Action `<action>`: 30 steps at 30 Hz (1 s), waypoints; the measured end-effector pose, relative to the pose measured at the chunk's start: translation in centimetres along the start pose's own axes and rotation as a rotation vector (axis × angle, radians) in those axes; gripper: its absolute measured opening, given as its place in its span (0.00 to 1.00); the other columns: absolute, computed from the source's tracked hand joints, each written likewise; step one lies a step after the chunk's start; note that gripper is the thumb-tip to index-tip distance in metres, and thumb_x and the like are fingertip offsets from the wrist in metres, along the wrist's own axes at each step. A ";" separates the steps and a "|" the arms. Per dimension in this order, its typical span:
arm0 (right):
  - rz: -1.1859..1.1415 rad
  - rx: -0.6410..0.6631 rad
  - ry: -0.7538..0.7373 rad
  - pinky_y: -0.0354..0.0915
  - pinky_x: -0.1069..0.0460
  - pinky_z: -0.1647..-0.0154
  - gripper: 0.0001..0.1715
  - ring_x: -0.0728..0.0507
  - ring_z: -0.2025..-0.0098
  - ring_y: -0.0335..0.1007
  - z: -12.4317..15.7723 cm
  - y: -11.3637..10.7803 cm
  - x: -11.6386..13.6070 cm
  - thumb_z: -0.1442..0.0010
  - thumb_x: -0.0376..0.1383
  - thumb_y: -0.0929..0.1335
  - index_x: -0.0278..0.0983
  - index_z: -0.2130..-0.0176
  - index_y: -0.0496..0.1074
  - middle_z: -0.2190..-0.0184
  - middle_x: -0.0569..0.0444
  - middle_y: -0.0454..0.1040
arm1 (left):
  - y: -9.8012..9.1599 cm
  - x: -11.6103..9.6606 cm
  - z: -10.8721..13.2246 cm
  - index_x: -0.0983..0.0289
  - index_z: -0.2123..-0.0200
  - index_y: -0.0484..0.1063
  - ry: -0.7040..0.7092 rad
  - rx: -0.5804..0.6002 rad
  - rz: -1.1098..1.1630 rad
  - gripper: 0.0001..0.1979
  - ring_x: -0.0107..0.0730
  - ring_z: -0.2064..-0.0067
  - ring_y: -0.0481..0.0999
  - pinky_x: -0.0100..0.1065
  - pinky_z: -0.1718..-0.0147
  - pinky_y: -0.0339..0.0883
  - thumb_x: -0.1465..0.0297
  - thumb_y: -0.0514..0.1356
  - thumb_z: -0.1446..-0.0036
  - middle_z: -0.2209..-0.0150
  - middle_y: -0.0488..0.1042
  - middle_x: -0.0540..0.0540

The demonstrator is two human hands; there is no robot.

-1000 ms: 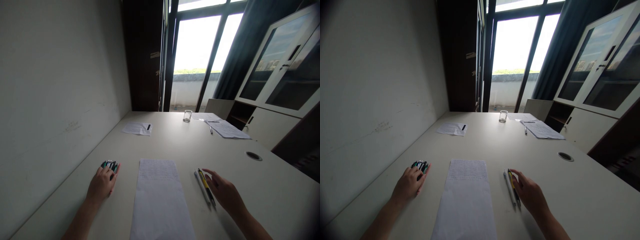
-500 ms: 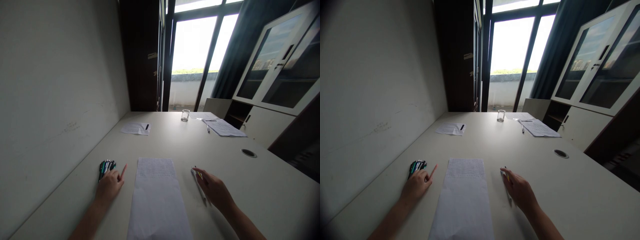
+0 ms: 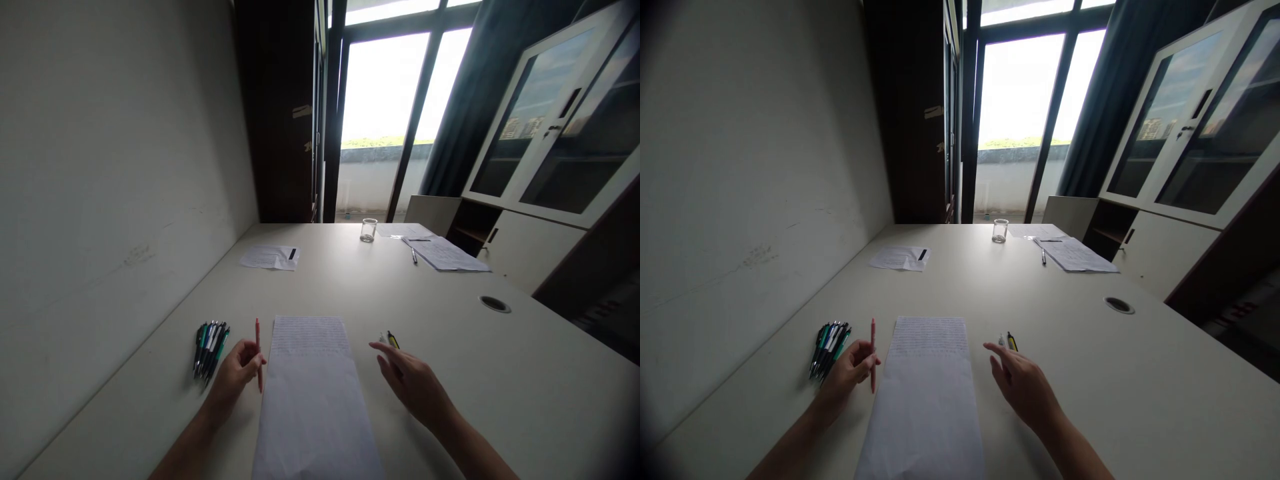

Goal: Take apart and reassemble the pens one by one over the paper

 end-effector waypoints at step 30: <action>-0.069 0.142 0.010 0.64 0.51 0.74 0.20 0.44 0.76 0.70 0.2 1.0 1.2 0.29 0.36 0.59 0.39 0.41 0.68 0.77 0.57 0.72 | 3.3 -2.2 -1.3 0.53 0.34 0.46 0.014 -0.085 0.584 0.40 0.21 0.78 0.61 0.22 0.76 0.58 0.65 0.66 0.42 0.72 0.75 0.47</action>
Point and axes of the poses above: each hand's wrist, its own z-axis away from the middle knuckle, its own y-axis out of the palm, x = y × z, the point moved 2 cm from there along -z, towards the middle knuckle
